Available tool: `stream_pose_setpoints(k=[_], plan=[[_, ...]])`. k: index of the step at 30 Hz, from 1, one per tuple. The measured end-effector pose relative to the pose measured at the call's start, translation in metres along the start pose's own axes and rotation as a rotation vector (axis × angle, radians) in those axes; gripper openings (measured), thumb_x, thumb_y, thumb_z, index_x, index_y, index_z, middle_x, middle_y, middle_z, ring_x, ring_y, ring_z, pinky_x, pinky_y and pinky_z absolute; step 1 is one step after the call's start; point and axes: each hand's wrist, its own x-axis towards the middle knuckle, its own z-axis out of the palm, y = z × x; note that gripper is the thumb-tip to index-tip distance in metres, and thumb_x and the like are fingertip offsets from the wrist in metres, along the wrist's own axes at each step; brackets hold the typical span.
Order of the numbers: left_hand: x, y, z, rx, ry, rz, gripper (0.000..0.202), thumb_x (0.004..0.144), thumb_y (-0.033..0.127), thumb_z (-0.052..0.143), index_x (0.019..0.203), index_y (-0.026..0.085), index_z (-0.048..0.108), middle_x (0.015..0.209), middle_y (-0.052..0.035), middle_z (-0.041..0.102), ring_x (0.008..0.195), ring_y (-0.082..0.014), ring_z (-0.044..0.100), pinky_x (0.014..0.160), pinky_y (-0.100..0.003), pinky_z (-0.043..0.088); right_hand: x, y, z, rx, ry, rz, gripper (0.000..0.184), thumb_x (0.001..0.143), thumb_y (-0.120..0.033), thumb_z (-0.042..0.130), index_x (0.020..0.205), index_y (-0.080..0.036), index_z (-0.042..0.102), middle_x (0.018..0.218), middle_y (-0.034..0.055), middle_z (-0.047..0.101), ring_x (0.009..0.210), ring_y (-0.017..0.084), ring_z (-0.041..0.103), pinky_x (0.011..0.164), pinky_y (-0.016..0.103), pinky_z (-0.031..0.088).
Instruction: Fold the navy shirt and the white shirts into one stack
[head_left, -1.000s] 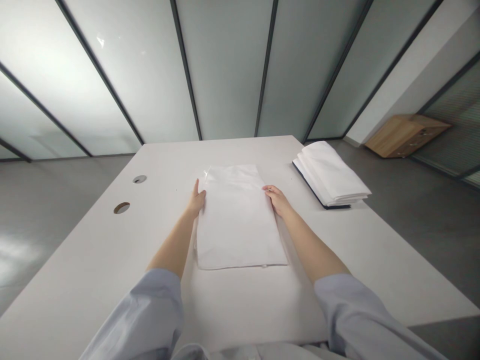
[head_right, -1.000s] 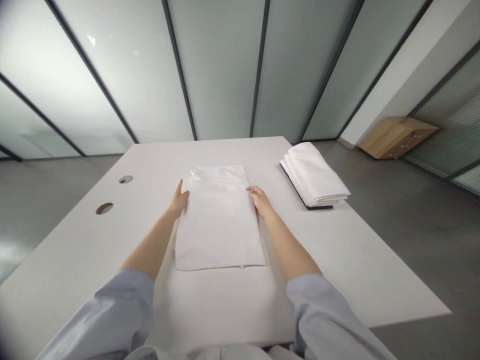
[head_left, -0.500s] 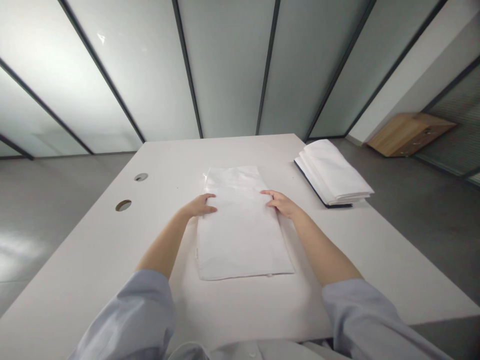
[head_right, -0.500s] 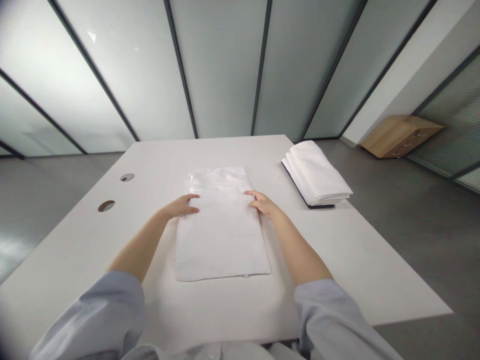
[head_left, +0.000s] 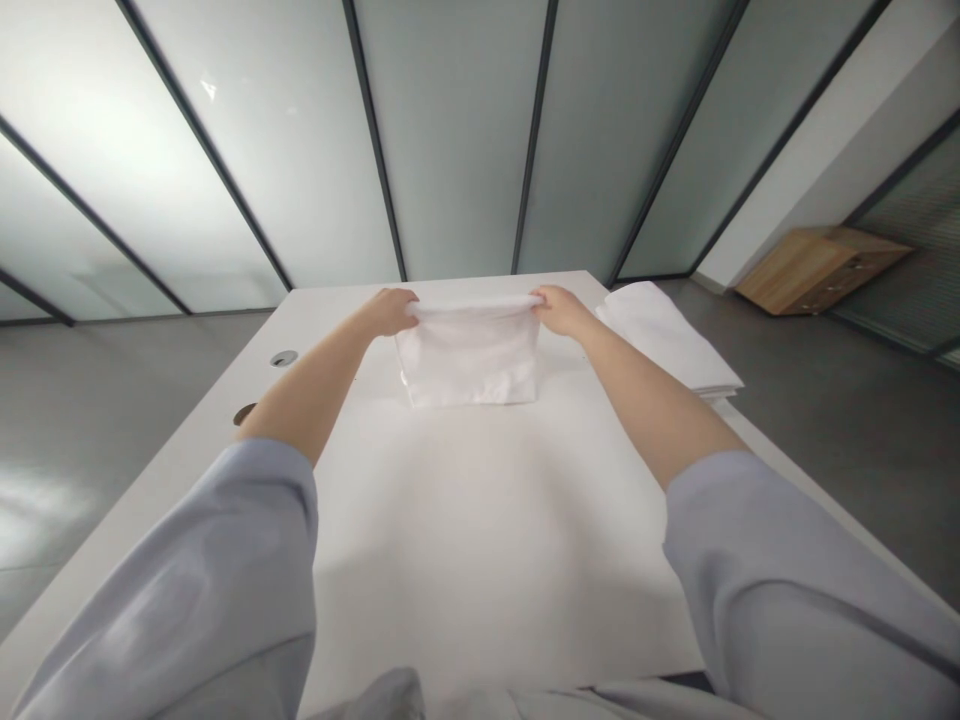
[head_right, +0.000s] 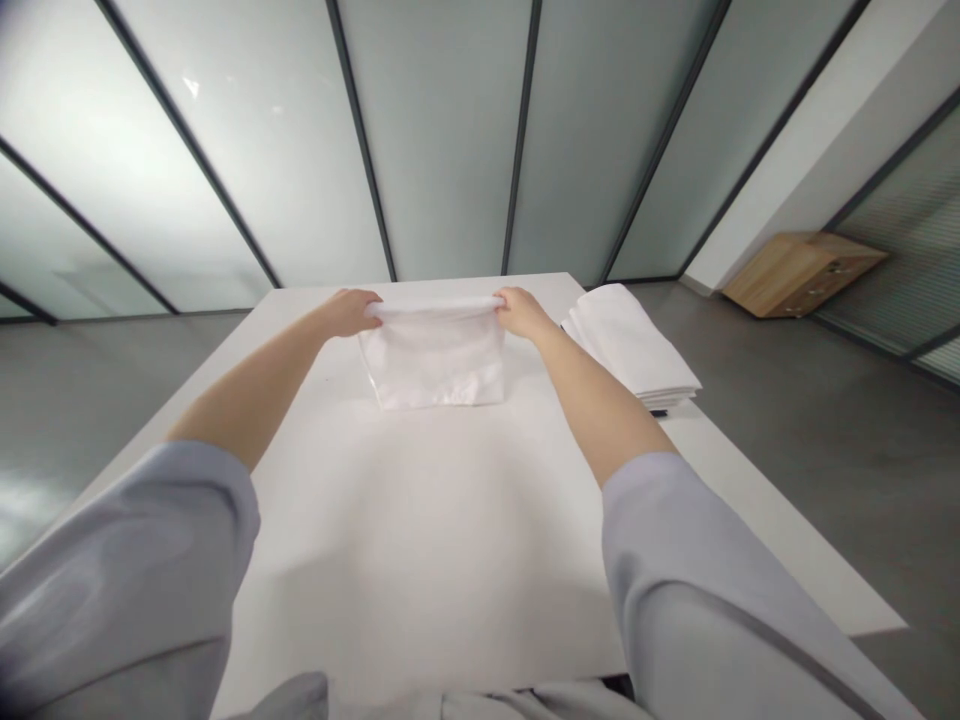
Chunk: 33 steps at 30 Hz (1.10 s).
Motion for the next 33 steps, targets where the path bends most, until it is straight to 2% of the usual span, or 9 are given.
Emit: stream_pose_setpoints(k=[3, 6, 8, 12, 14, 17, 21, 29, 33], plan=[[0.011, 0.004, -0.024, -0.024, 0.235, -0.144, 0.049, 0.086, 0.029, 0.051, 0.133, 0.015, 0.052, 0.125, -0.0103, 0.059, 0.122, -0.0275, 0.052, 0.105, -0.038, 0.035, 0.021, -0.008, -0.010, -0.102, 0.297, -0.100, 0.026, 0.086, -0.016, 0.048, 0.108, -0.016, 0.064, 0.109, 0.0114, 0.062, 0.108, 0.027, 0.054, 0.098, 0.046, 0.042], [-0.009, 0.014, -0.024, -0.057, 0.393, -0.211, 0.051, 0.088, 0.027, 0.049, 0.138, 0.016, 0.046, 0.127, -0.0132, 0.055, 0.125, -0.0310, 0.047, 0.104, -0.045, 0.035, 0.004, -0.012, -0.010, -0.180, 0.405, -0.154, 0.028, 0.088, -0.018, 0.047, 0.114, -0.019, 0.060, 0.119, 0.0118, 0.056, 0.116, 0.029, 0.049, 0.102, 0.050, 0.038], [-0.037, 0.024, -0.003, -0.064, 0.398, -0.209, 0.048, 0.087, 0.027, 0.052, 0.135, 0.019, 0.051, 0.133, -0.0142, 0.051, 0.130, -0.0347, 0.041, 0.105, -0.050, 0.033, -0.025, -0.010, -0.001, -0.204, 0.371, -0.186, 0.028, 0.088, -0.019, 0.049, 0.114, -0.020, 0.060, 0.131, 0.0127, 0.051, 0.120, 0.030, 0.047, 0.103, 0.050, 0.037], [-0.097, 0.042, 0.070, -0.071, 0.265, -0.150, 0.033, 0.078, 0.024, 0.063, 0.111, 0.026, 0.066, 0.148, -0.0098, 0.041, 0.142, -0.0377, 0.023, 0.112, -0.054, 0.023, -0.100, 0.001, 0.041, -0.200, 0.101, -0.213, 0.027, 0.085, -0.016, 0.051, 0.109, -0.021, 0.062, 0.146, 0.0118, 0.045, 0.133, 0.032, 0.039, 0.104, 0.049, 0.037], [-0.118, 0.049, 0.104, -0.118, 0.140, -0.088, 0.036, 0.073, 0.020, 0.067, 0.109, 0.024, 0.065, 0.143, -0.0106, 0.048, 0.142, -0.0355, 0.027, 0.115, -0.051, 0.021, -0.130, 0.009, 0.064, -0.155, -0.067, -0.221, 0.031, 0.083, -0.011, 0.049, 0.109, -0.020, 0.062, 0.139, 0.0115, 0.054, 0.134, 0.030, 0.041, 0.104, 0.048, 0.039], [-0.133, 0.056, 0.134, -0.230, 0.070, -0.165, 0.047, 0.071, 0.014, 0.062, 0.118, 0.022, 0.059, 0.131, -0.0121, 0.059, 0.134, -0.0315, 0.043, 0.111, -0.046, 0.030, -0.157, 0.018, 0.086, -0.045, -0.144, -0.157, 0.045, 0.079, -0.008, 0.048, 0.121, -0.018, 0.058, 0.121, 0.0113, 0.066, 0.123, 0.027, 0.054, 0.101, 0.044, 0.043], [-0.139, 0.057, 0.140, -0.361, 0.044, -0.253, 0.050, 0.071, 0.016, 0.059, 0.121, 0.022, 0.056, 0.121, -0.0114, 0.065, 0.118, -0.0307, 0.056, 0.100, -0.042, 0.042, -0.166, 0.027, 0.090, 0.062, -0.128, -0.127, 0.046, 0.078, -0.012, 0.052, 0.124, -0.019, 0.058, 0.116, 0.0106, 0.068, 0.109, 0.026, 0.061, 0.097, 0.043, 0.046], [-0.142, 0.049, 0.136, -0.398, 0.129, -0.152, 0.046, 0.065, 0.021, 0.062, 0.111, 0.020, 0.065, 0.116, -0.0107, 0.067, 0.116, -0.0325, 0.055, 0.102, -0.043, 0.040, -0.159, 0.033, 0.087, 0.096, -0.074, -0.201, 0.044, 0.071, -0.013, 0.057, 0.113, -0.021, 0.066, 0.118, 0.0110, 0.067, 0.110, 0.029, 0.059, 0.100, 0.049, 0.044], [-0.141, 0.047, 0.139, -0.461, 0.173, -0.120, 0.050, 0.063, 0.022, 0.062, 0.112, 0.022, 0.065, 0.125, -0.0073, 0.065, 0.122, -0.0310, 0.053, 0.108, -0.043, 0.037, -0.158, 0.037, 0.087, 0.155, -0.052, -0.179, 0.040, 0.069, -0.015, 0.058, 0.106, -0.023, 0.068, 0.122, 0.0094, 0.066, 0.122, 0.030, 0.054, 0.105, 0.051, 0.041]])
